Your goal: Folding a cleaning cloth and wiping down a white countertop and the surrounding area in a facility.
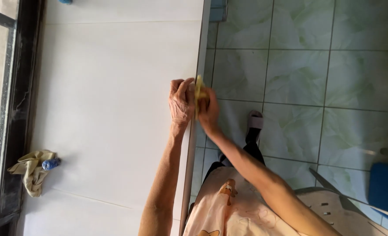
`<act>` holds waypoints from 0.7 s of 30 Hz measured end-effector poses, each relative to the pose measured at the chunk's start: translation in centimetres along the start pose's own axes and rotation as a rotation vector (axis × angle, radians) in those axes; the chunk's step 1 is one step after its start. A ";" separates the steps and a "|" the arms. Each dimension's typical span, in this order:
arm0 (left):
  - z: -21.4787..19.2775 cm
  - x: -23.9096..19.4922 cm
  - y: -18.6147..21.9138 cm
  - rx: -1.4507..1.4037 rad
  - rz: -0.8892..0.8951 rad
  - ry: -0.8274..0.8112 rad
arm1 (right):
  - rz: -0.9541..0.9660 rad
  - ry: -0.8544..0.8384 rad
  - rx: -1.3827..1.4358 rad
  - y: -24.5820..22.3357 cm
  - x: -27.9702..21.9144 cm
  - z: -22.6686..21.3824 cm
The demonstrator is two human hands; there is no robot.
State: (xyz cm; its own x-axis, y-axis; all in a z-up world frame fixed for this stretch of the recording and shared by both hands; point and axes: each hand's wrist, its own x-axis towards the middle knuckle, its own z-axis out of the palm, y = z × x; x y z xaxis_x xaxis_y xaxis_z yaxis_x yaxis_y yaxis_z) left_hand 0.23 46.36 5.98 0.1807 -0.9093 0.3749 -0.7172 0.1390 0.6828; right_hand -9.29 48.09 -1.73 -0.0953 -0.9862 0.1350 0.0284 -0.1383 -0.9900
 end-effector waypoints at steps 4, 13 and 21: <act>-0.3 0.3 0.0 -0.024 -0.048 0.038 | 0.013 0.018 -0.014 1.2 7.6 1.1; -1.1 1.0 0.7 -0.162 -0.067 0.060 | 0.260 -0.349 0.076 -0.4 0.0 -4.1; -0.1 2.5 1.1 -0.064 -0.300 0.021 | 0.898 -0.350 0.992 -6.8 11.3 -11.1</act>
State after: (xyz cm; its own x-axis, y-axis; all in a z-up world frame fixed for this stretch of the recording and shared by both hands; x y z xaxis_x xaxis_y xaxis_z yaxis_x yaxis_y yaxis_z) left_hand -0.03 44.31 7.78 0.3924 -0.9053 0.1629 -0.5857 -0.1093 0.8031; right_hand -21.57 38.87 6.04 0.5807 -0.7214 -0.3773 0.6497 0.6899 -0.3191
